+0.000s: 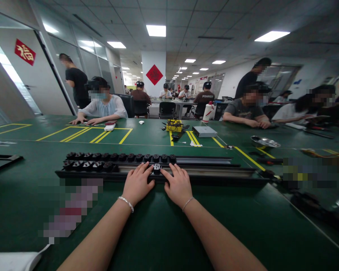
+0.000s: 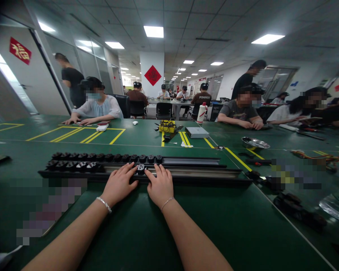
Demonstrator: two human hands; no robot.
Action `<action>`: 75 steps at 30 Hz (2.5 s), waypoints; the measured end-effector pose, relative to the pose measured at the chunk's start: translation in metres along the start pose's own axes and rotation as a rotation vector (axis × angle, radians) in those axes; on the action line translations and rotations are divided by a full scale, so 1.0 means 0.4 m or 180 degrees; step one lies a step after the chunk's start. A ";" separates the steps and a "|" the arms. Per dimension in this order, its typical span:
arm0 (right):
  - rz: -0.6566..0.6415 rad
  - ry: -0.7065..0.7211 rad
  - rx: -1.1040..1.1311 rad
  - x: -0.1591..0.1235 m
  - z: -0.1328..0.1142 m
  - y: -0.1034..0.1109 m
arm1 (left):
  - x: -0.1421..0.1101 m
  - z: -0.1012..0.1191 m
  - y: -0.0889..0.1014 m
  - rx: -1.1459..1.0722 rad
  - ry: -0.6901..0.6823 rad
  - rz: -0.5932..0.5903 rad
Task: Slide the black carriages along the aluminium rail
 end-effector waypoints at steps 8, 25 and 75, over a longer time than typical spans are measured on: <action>0.0012 -0.0028 0.0004 -0.001 0.002 0.001 | 0.001 0.002 0.001 0.0013 -0.0031 0.0006; 0.0056 -0.0027 0.0015 0.000 0.002 -0.001 | -0.001 -0.003 -0.003 0.0003 -0.0040 0.0005; -0.0050 -0.0047 0.0085 -0.002 0.004 -0.007 | 0.006 0.004 -0.003 0.0036 -0.0029 0.0064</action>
Point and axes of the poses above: each hand's wrist, its own x-axis towards the middle knuckle, its own y-axis out of the back of the hand, z = x × y, the point moved 8 cm from there along x, towards the middle knuckle, and after that the axes turned 12 degrees about z, right-handed, at the moved point
